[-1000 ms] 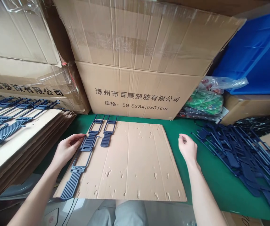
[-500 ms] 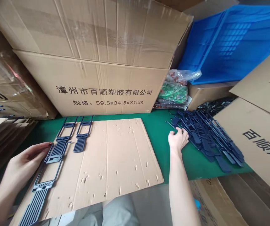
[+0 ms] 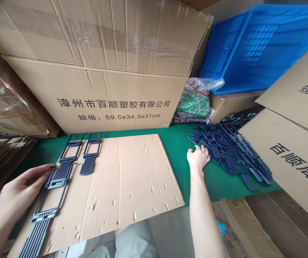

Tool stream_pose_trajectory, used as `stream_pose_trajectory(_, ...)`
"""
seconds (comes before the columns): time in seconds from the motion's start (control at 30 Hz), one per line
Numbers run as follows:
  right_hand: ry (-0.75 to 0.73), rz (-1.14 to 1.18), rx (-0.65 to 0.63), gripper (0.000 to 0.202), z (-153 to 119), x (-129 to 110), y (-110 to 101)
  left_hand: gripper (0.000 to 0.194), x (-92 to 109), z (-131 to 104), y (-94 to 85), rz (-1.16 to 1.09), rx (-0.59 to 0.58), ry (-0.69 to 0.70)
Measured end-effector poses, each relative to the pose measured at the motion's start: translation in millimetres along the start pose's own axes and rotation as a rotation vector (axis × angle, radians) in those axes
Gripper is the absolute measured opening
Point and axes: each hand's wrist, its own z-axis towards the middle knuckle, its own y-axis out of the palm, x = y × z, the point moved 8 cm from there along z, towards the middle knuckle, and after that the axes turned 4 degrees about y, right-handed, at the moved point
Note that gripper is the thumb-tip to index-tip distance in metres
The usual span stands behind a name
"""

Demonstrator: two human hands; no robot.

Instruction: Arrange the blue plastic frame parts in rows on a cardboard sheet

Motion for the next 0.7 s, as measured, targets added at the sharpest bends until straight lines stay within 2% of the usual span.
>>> stream_pose_trajectory(0.27,-0.34,0.155,-0.129,0.06,-18,-49,21,0.05,3,0,1.1,0.022,-0.013,-0.01)
stream_pose_trajectory(0.37,-0.449,0.225,-0.135,0.054,-23,-63,19,0.051,0,2,1.7,0.021,-0.018,-0.007)
stream_pose_trajectory(0.43,-0.44,0.233,-0.081,0.052,-21,-61,12,0.05,-1,2,1.9,0.014,-0.018,-0.005)
stream_pose_trajectory(0.53,-0.326,0.19,0.001,0.053,-15,-46,6,0.05,0,2,1.2,0.012,-0.008,0.0)
stream_pose_trajectory(0.6,-0.268,0.158,0.006,0.052,-14,-37,6,0.049,1,2,0.4,0.009,0.003,0.005)
stream_pose_trajectory(0.7,-0.259,0.133,-0.04,0.046,-18,-37,9,0.05,3,1,2.0,-0.015,-0.005,0.009)
